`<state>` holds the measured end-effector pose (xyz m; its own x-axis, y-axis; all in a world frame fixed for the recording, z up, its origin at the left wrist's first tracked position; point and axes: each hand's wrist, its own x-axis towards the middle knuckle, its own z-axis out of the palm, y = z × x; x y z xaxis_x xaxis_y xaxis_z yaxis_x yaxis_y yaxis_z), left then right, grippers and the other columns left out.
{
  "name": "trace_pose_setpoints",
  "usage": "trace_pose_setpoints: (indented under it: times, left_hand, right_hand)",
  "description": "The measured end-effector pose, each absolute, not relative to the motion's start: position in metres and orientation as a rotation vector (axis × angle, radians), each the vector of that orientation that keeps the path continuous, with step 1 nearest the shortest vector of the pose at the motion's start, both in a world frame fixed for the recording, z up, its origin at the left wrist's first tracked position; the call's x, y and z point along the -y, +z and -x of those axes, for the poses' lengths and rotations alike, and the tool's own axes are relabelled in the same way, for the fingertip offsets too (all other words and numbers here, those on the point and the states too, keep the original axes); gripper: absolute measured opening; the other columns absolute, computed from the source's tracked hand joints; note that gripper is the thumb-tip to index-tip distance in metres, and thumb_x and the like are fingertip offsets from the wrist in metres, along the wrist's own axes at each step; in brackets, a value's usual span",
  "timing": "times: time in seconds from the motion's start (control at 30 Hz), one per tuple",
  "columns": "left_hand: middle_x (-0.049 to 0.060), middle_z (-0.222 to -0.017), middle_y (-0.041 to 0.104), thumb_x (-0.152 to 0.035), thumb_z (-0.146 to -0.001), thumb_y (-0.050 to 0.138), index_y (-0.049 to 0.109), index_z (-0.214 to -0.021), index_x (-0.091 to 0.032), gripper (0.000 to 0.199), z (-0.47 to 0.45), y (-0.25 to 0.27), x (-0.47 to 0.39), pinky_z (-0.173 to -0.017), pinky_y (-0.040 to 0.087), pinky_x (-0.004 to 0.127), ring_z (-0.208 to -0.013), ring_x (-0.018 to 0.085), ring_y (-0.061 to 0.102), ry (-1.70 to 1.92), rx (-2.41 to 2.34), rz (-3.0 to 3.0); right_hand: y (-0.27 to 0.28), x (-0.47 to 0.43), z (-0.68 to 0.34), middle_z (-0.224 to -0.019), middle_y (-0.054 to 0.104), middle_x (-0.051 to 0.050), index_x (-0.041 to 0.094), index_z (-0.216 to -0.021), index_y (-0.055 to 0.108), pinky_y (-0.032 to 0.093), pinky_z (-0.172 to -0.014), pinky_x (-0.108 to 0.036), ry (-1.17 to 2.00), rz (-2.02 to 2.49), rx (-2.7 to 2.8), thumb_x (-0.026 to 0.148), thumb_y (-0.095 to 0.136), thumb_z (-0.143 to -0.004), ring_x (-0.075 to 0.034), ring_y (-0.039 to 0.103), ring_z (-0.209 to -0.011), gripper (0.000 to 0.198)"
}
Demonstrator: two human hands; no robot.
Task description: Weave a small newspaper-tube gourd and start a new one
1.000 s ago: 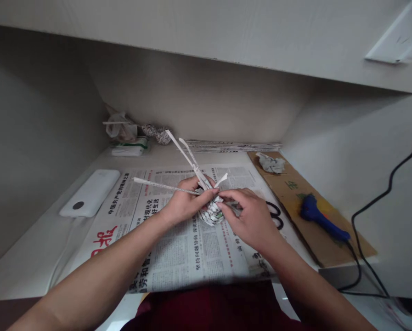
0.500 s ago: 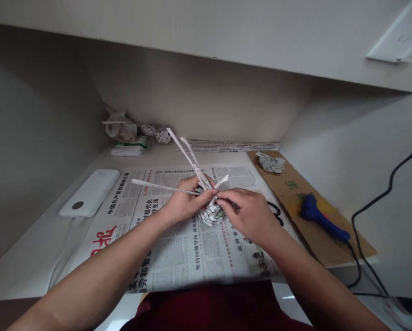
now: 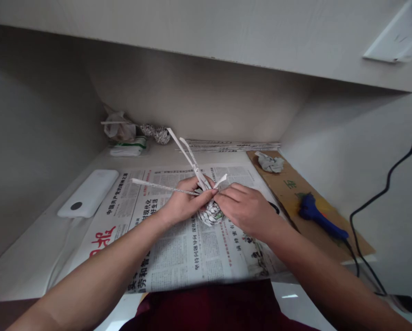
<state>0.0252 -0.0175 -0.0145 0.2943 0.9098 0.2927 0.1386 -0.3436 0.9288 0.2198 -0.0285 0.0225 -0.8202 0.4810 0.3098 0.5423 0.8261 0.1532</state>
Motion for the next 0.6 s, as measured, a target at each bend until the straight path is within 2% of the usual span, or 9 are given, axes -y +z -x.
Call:
trace_pose_setpoints:
  times: [0.1, 0.37, 0.47, 0.53, 0.6]
  left_hand:
    - [-0.002, -0.070, 0.057, -0.034, -0.087, 0.059, 0.059, -0.096, -0.017, 0.018, -0.026, -0.014, 0.018, -0.049, 0.046, 0.022, -0.050, 0.008, 0.052, 1.157, -0.962, -1.728]
    - [0.001, -0.072, 0.062, -0.031, -0.085, 0.061, 0.062, -0.094, -0.018, 0.016, -0.025, -0.015, 0.017, -0.060, 0.048, 0.027, -0.062, 0.012, 0.056, 1.205, -1.022, -1.768]
    - [0.002, -0.074, 0.064, -0.031, -0.085, 0.061, 0.064, -0.092, -0.019, 0.014, -0.025, -0.014, 0.018, -0.062, 0.048, 0.028, -0.065, 0.013, 0.057, 1.233, -1.045, -1.791]
    - [0.002, -0.079, 0.066, -0.031, -0.085, 0.061, 0.064, -0.091, -0.020, 0.013, -0.025, -0.012, 0.018, -0.066, 0.049, 0.029, -0.069, 0.014, 0.059, 1.254, -1.051, -1.822]
    - [0.003, -0.084, 0.067, -0.031, -0.085, 0.061, 0.064, -0.090, -0.020, 0.012, -0.025, -0.011, 0.018, -0.070, 0.050, 0.030, -0.075, 0.015, 0.060, 1.274, -1.062, -1.866]
  right_hand:
    - [0.022, 0.025, -0.221, -0.092, 0.066, -0.008, 0.014, -0.102, 0.064, 0.044, -0.076, -0.032, -0.313, 0.762, 2.760, 0.013, 0.041, -0.094, -0.020, 0.053, -0.086, 0.025]
    - [0.041, 0.033, -0.211, -0.092, 0.066, -0.006, 0.017, -0.094, 0.067, 0.045, -0.080, -0.031, 0.080, 1.026, 2.759, 0.014, 0.047, -0.090, -0.018, 0.058, -0.088, 0.021]
    - [0.041, 0.044, -0.209, -0.096, 0.067, -0.007, 0.018, -0.100, 0.066, 0.045, -0.082, -0.035, 0.076, 1.108, 2.686, 0.029, 0.052, -0.091, -0.022, 0.058, -0.091, 0.020]
    - [0.037, 0.050, -0.208, -0.093, 0.067, -0.008, 0.018, -0.100, 0.067, 0.044, -0.081, -0.038, 0.021, 1.180, 2.628, 0.041, 0.055, -0.089, -0.025, 0.058, -0.091, 0.028]
    - [0.032, 0.053, -0.206, -0.088, 0.068, -0.007, 0.018, -0.095, 0.067, 0.044, -0.079, -0.038, -0.011, 1.220, 2.582, 0.039, 0.052, -0.091, -0.024, 0.059, -0.087, 0.027]
